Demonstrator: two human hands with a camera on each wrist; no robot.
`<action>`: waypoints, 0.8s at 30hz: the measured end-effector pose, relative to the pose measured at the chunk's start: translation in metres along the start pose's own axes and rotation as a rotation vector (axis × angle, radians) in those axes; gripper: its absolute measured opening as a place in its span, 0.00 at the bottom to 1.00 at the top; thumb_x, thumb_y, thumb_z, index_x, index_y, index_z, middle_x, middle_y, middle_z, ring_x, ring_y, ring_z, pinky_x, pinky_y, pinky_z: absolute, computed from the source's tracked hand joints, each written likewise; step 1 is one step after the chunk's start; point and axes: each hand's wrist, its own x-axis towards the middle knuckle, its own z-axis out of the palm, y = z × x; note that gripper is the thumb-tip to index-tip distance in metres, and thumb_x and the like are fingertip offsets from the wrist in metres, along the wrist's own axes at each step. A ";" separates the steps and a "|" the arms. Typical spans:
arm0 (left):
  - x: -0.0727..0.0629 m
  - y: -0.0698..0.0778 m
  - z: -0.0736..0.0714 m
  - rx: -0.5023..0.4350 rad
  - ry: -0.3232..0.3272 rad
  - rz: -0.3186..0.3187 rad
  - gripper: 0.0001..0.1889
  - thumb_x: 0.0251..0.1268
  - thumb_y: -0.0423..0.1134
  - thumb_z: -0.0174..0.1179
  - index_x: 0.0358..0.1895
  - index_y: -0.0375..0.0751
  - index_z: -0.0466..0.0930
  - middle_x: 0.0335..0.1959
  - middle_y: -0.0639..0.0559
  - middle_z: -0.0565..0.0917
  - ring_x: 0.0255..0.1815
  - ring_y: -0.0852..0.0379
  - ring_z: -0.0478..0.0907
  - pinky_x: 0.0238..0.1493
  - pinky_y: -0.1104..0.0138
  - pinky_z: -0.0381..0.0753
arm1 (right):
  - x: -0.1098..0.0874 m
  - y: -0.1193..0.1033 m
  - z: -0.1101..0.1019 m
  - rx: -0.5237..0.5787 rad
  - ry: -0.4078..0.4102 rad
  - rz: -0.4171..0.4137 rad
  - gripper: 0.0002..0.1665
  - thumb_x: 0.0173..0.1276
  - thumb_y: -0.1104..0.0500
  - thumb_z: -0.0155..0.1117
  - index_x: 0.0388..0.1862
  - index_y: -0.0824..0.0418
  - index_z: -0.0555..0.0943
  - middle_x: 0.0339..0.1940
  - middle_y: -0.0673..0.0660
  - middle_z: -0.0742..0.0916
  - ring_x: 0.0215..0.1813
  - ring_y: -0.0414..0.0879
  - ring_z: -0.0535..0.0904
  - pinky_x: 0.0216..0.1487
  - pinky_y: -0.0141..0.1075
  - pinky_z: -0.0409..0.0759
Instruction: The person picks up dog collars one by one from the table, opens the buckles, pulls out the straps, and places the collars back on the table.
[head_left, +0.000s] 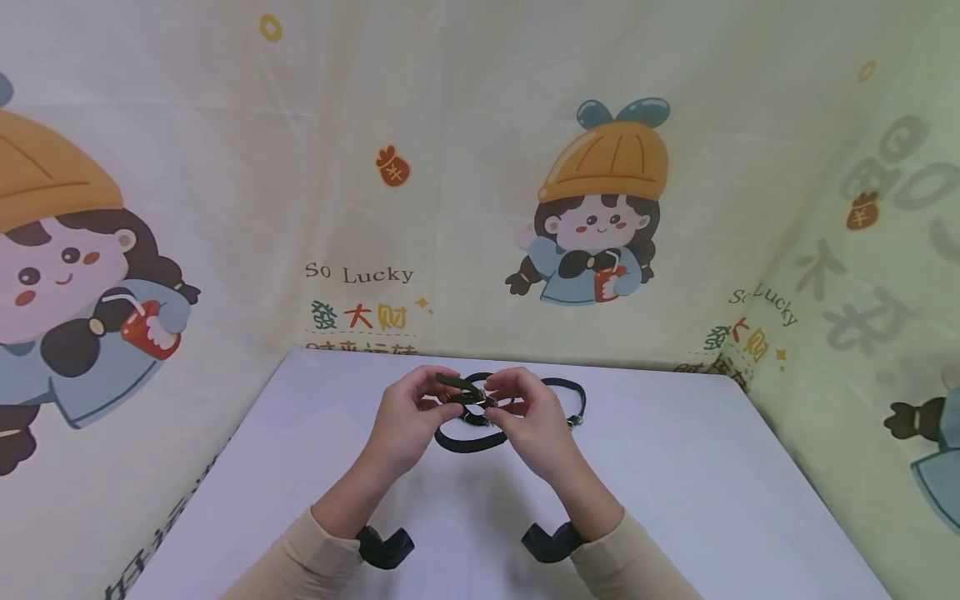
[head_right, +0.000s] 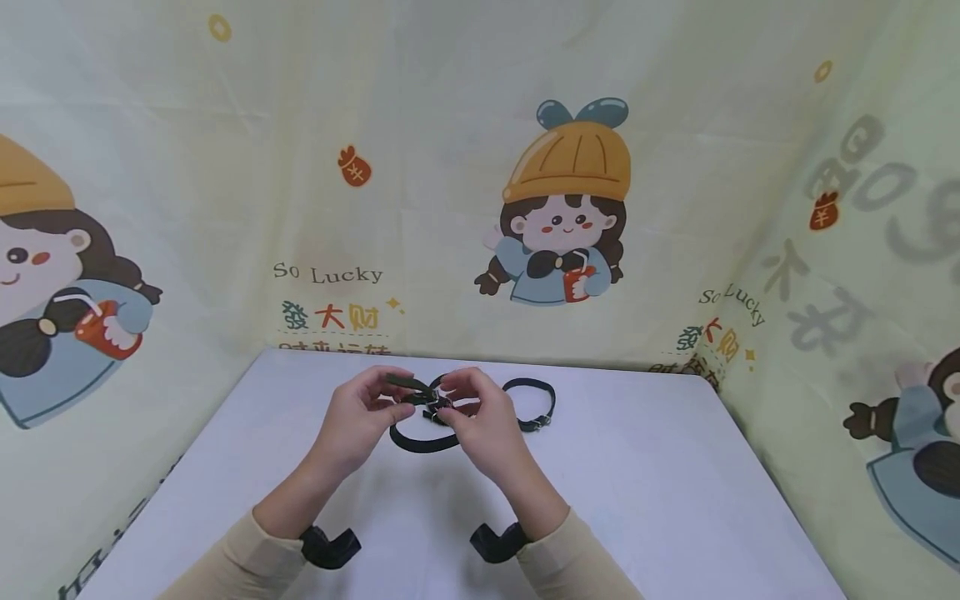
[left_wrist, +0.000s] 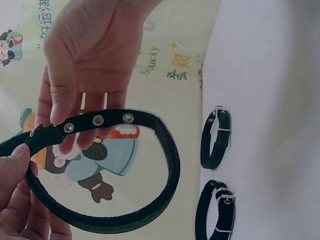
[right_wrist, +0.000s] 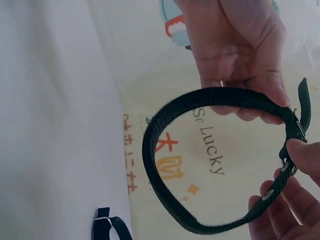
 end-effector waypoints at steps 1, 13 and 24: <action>0.000 0.000 0.000 -0.001 0.003 0.002 0.20 0.63 0.26 0.75 0.55 0.50 0.87 0.42 0.50 0.91 0.45 0.50 0.85 0.50 0.61 0.84 | 0.000 0.001 0.000 -0.006 -0.004 0.009 0.24 0.66 0.70 0.77 0.56 0.51 0.85 0.53 0.50 0.90 0.53 0.47 0.86 0.56 0.40 0.88; 0.003 -0.003 -0.006 -0.030 0.035 0.005 0.19 0.64 0.26 0.74 0.56 0.48 0.88 0.45 0.49 0.91 0.47 0.50 0.85 0.45 0.68 0.86 | 0.002 0.005 -0.004 -0.045 0.035 0.043 0.23 0.66 0.74 0.75 0.54 0.52 0.86 0.43 0.52 0.88 0.47 0.47 0.86 0.48 0.33 0.88; 0.002 -0.002 -0.014 -0.060 0.006 -0.014 0.20 0.64 0.23 0.72 0.57 0.43 0.87 0.47 0.42 0.87 0.49 0.49 0.83 0.47 0.73 0.87 | 0.002 0.012 -0.010 -0.066 0.063 0.079 0.21 0.68 0.71 0.75 0.54 0.51 0.86 0.46 0.52 0.89 0.49 0.48 0.85 0.50 0.32 0.87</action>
